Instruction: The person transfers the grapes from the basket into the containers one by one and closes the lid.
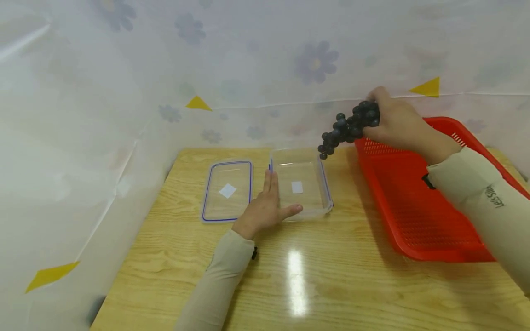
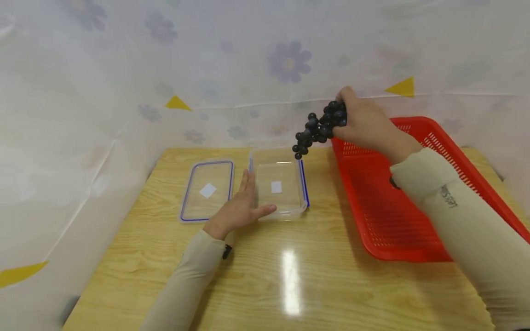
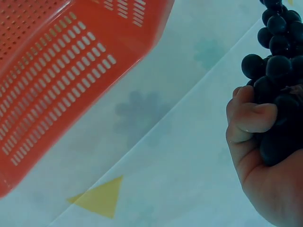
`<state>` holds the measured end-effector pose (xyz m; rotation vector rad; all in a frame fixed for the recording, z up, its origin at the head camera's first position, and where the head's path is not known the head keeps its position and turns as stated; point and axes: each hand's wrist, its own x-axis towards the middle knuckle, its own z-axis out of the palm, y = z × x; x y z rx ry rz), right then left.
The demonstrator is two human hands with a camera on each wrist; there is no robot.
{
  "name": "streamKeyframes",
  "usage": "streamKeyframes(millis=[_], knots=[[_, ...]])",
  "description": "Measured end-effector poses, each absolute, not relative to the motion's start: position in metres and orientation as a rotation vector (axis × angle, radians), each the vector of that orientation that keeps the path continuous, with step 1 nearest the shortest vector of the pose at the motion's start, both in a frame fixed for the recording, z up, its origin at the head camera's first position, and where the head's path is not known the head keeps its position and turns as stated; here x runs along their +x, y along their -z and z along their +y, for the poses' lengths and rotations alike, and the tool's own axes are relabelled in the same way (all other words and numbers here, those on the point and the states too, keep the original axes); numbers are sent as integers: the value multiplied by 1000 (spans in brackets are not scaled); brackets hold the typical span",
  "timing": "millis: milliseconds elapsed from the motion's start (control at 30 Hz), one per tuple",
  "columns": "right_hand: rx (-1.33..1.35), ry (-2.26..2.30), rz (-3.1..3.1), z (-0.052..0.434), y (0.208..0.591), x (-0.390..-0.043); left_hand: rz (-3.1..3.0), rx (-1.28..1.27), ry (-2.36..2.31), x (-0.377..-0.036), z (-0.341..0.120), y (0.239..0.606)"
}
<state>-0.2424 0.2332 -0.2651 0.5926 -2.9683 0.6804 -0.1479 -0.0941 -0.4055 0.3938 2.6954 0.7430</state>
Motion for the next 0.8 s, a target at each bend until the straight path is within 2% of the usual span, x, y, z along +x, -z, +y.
streamKeyframes(millis=[500, 800], knots=[[782, -591, -3001, 177, 289, -258, 2702, 384, -760, -151, -86, 405], [755, -425, -3158, 147, 306, -272, 2692, 377, -766, -151, -80, 403]])
